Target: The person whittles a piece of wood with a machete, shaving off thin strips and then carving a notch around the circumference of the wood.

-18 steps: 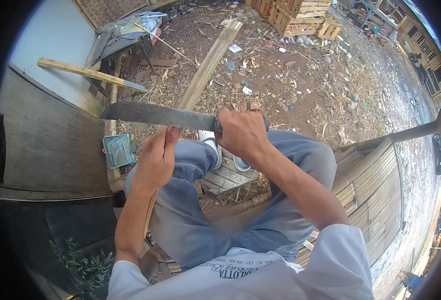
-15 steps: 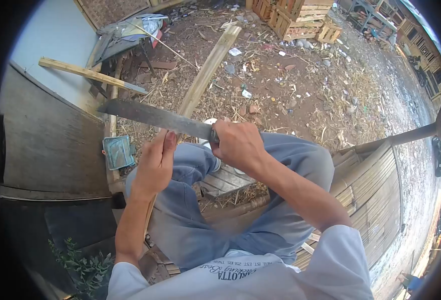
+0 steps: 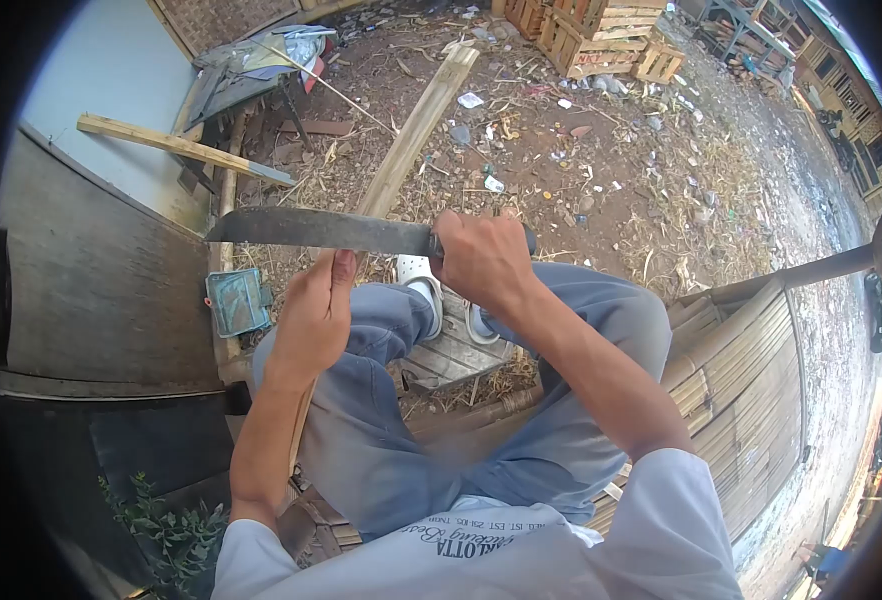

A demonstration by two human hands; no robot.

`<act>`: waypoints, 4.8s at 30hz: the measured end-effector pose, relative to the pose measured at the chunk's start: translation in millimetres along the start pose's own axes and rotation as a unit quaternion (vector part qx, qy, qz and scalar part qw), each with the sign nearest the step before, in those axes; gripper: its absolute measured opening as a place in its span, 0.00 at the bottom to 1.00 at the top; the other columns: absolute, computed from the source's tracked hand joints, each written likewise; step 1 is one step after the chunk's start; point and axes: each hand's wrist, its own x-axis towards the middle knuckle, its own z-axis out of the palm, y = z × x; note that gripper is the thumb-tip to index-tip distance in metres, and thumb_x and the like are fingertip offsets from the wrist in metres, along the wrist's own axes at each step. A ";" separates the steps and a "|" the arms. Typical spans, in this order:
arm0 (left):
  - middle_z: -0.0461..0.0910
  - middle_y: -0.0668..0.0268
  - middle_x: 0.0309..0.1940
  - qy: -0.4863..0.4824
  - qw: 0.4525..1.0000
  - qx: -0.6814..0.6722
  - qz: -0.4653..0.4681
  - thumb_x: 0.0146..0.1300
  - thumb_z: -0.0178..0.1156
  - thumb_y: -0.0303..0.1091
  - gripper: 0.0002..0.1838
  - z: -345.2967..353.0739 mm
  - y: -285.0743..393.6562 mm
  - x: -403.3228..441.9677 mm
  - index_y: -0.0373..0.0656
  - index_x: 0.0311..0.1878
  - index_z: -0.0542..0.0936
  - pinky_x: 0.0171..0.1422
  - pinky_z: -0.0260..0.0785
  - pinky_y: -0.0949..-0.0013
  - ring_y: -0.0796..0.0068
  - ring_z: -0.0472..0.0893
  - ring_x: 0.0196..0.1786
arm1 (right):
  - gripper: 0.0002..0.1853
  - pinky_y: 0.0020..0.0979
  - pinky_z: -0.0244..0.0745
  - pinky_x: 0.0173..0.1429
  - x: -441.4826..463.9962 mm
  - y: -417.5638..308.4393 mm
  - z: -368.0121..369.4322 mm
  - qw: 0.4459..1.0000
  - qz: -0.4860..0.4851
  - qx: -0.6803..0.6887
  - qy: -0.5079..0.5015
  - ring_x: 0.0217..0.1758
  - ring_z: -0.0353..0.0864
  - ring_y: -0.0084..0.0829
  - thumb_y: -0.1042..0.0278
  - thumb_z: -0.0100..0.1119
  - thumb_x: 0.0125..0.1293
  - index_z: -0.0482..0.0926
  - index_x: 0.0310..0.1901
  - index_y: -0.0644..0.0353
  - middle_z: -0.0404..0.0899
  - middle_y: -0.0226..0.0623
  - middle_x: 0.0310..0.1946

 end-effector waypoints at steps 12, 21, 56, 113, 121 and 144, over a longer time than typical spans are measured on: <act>0.66 0.54 0.13 -0.061 0.993 -0.014 -0.097 0.73 0.38 0.40 0.18 -5.9 1.7 -21.2 0.36 0.31 0.68 0.24 0.56 0.59 0.56 0.67 0.16 | 0.10 0.43 0.68 0.26 6.5 20.9 -50.7 0.981 0.109 0.138 0.083 0.18 0.74 0.47 0.64 0.57 0.56 0.75 0.23 0.61 0.74 0.44 0.15; 0.67 0.51 0.13 -0.068 0.993 0.027 -0.098 0.72 0.40 0.38 0.16 -5.8 5.9 -28.1 0.36 0.32 0.67 0.22 0.56 0.57 0.51 0.68 0.16 | 0.12 0.44 0.69 0.28 25.5 31.4 -25.1 0.986 0.156 0.040 0.051 0.21 0.76 0.49 0.63 0.58 0.53 0.74 0.21 0.63 0.73 0.47 0.14; 0.61 0.77 0.15 -0.122 0.964 -0.169 -0.164 0.73 0.39 0.44 0.18 -1.8 -10.3 -33.4 0.41 0.33 0.69 0.18 0.49 0.81 0.90 0.58 0.16 | 0.11 0.41 0.70 0.25 18.3 36.0 -43.1 0.968 0.164 0.118 0.146 0.19 0.76 0.46 0.64 0.58 0.55 0.74 0.20 0.61 0.71 0.47 0.12; 0.56 0.73 0.09 -0.188 0.881 -0.358 -0.244 0.74 0.35 0.47 0.20 -9.7 4.2 -29.4 0.45 0.28 0.63 0.13 0.46 0.80 0.85 0.53 0.08 | 0.12 0.23 0.57 0.23 3.8 45.3 -52.0 0.912 0.028 0.408 0.012 0.19 0.65 0.16 0.60 0.56 0.66 0.78 0.34 0.61 0.70 0.27 0.16; 0.58 0.72 0.10 -0.142 0.922 -0.289 -0.216 0.74 0.38 0.44 0.18 2.9 5.5 -31.5 0.42 0.31 0.65 0.14 0.48 0.79 0.85 0.57 0.10 | 0.11 0.31 0.59 0.21 8.6 33.7 -54.3 0.943 0.003 0.331 0.038 0.15 0.66 0.28 0.61 0.56 0.64 0.75 0.32 0.62 0.66 0.39 0.13; 0.66 0.60 0.11 0.032 0.999 0.027 0.001 0.72 0.44 0.43 0.17 -34.3 45.4 43.5 0.39 0.33 0.67 0.17 0.57 0.63 0.64 0.70 0.12 | 0.11 0.18 0.58 0.19 13.9 16.0 -66.9 0.625 0.247 0.727 0.137 0.15 0.62 0.15 0.60 0.51 0.68 0.69 0.33 0.57 0.65 0.25 0.17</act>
